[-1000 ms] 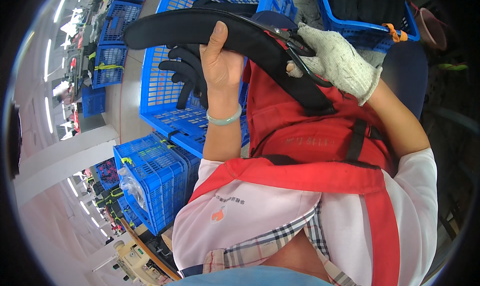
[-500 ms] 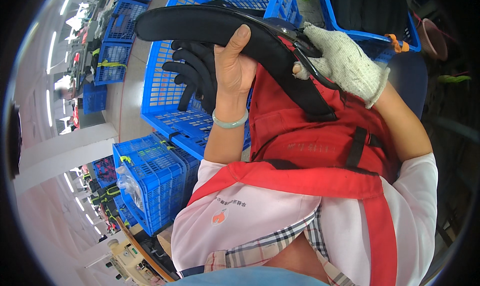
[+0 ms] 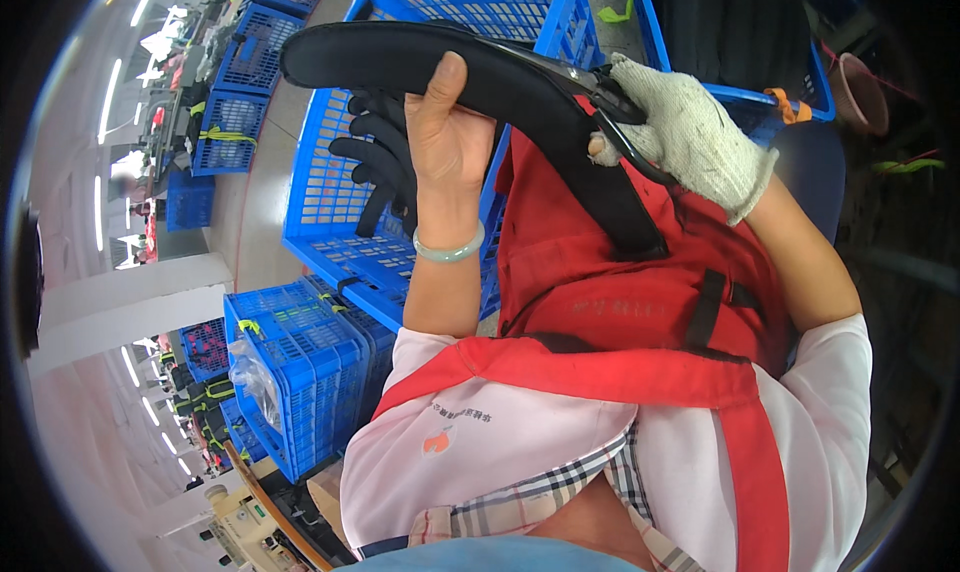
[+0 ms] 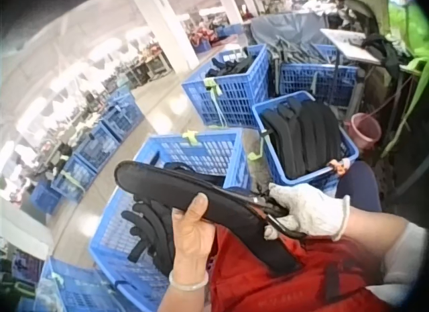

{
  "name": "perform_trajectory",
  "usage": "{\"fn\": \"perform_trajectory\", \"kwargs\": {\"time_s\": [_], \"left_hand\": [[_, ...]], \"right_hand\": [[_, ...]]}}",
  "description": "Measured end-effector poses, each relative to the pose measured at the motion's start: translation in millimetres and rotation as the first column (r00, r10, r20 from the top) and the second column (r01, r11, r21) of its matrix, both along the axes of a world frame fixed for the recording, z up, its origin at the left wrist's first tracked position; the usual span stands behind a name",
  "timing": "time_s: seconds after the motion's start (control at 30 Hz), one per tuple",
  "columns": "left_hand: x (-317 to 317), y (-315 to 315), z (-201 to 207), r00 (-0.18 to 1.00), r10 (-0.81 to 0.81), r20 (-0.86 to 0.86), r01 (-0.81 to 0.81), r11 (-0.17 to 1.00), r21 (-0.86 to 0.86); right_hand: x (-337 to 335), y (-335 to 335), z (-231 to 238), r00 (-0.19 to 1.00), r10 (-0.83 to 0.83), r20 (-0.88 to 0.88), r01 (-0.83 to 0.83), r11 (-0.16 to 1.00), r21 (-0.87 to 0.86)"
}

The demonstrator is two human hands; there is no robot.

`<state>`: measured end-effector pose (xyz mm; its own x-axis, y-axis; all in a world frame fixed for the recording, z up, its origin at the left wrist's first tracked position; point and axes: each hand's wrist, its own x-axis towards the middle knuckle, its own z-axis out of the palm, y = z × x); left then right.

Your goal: Using a small tool to trim or deburr the edges of curved black rubber or foam components in a factory setting.

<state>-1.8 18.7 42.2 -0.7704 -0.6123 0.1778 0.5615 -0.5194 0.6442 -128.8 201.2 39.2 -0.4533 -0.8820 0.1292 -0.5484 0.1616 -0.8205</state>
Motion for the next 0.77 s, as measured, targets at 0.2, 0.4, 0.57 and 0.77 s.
{"fn": "perform_trajectory", "kwargs": {"time_s": [0.2, 0.4, 0.57, 0.77], "left_hand": [[-0.7, 9.7, 3.5, 0.999, -0.035, 0.041, 0.037, 0.997, -0.063], [1.5, 9.2, 2.1, 0.996, -0.091, 0.023, 0.093, 0.983, -0.156], [-0.2, 11.4, 1.1, 0.992, -0.127, 0.016, 0.128, 0.979, -0.161], [1.1, 5.0, -0.8, 0.990, -0.138, 0.022, 0.139, 0.972, -0.187]], "right_hand": [[-6.6, 5.2, -5.2, 0.999, 0.000, -0.035, -0.001, 0.999, -0.034], [-8.9, 1.6, 19.6, 0.998, 0.047, -0.053, -0.045, 0.999, 0.031], [-8.5, -1.0, 16.7, 0.924, 0.007, -0.382, -0.087, 0.978, -0.191], [-12.2, 3.2, 35.8, 0.978, 0.072, -0.196, -0.040, 0.986, 0.161]]}}
